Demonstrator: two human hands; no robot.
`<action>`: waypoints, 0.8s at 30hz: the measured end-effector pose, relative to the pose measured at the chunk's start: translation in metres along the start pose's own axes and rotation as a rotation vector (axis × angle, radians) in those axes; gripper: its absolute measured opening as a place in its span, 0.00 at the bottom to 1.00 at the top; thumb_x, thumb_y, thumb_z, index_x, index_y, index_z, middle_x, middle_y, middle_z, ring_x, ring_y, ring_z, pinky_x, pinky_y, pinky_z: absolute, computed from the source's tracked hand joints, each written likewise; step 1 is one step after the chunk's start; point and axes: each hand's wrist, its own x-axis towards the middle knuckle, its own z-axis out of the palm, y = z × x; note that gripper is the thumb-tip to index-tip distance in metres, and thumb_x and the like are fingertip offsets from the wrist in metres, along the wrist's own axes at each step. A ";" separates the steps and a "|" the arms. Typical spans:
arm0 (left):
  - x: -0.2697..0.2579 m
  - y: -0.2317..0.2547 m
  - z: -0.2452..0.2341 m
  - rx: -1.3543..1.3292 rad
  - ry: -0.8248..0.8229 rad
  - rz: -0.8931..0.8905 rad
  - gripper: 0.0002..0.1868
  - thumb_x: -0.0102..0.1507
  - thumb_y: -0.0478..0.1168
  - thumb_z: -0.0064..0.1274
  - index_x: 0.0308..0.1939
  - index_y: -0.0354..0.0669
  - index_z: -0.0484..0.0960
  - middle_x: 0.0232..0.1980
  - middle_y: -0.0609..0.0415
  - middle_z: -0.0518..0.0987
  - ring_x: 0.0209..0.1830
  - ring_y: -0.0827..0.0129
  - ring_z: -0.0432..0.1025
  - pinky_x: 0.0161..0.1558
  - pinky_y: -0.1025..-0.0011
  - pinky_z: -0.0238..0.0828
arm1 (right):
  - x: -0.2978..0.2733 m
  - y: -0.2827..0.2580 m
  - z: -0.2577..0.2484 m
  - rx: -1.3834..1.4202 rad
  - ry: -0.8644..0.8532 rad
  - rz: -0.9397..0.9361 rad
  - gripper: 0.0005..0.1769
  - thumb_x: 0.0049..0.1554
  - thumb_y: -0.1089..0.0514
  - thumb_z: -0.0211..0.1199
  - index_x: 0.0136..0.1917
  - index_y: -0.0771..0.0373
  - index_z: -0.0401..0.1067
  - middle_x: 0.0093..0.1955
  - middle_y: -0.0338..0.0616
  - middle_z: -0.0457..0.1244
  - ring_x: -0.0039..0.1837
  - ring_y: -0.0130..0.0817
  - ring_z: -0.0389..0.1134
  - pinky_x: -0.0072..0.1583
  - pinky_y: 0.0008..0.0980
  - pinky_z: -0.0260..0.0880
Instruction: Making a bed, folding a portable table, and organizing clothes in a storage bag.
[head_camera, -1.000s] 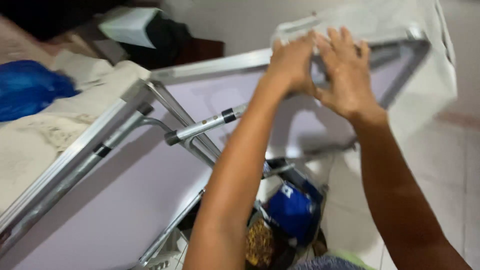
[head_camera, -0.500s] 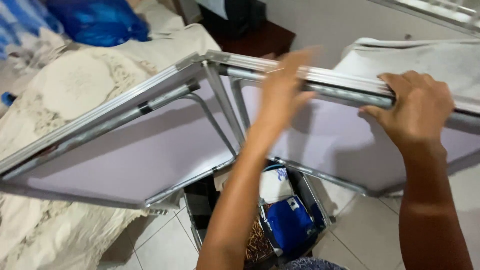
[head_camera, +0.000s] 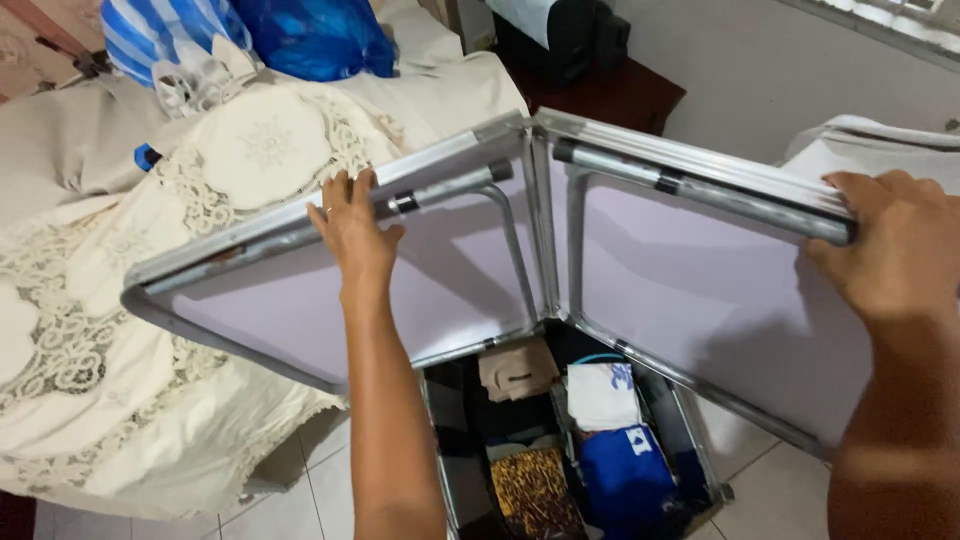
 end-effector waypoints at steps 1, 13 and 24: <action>0.007 -0.009 -0.001 -0.002 0.002 0.004 0.49 0.41 0.36 0.78 0.65 0.48 0.73 0.71 0.41 0.67 0.75 0.47 0.58 0.76 0.39 0.39 | -0.001 0.002 0.009 -0.001 0.002 0.004 0.37 0.37 0.49 0.83 0.61 0.56 0.79 0.47 0.42 0.70 0.44 0.33 0.71 0.52 0.31 0.72; 0.005 -0.043 -0.025 0.011 0.088 0.160 0.32 0.31 0.42 0.81 0.38 0.44 0.87 0.31 0.54 0.79 0.34 0.57 0.70 0.40 0.58 0.65 | -0.077 0.007 0.043 0.420 -0.051 0.237 0.37 0.44 0.67 0.82 0.67 0.64 0.77 0.51 0.52 0.68 0.47 0.38 0.71 0.55 0.35 0.75; -0.004 0.003 -0.036 -0.097 0.062 0.179 0.22 0.41 0.31 0.73 0.37 0.37 0.82 0.35 0.44 0.81 0.38 0.46 0.75 0.37 0.52 0.71 | -0.037 -0.102 -0.072 0.128 0.035 0.159 0.37 0.40 0.55 0.84 0.63 0.55 0.79 0.44 0.46 0.69 0.48 0.43 0.70 0.50 0.42 0.71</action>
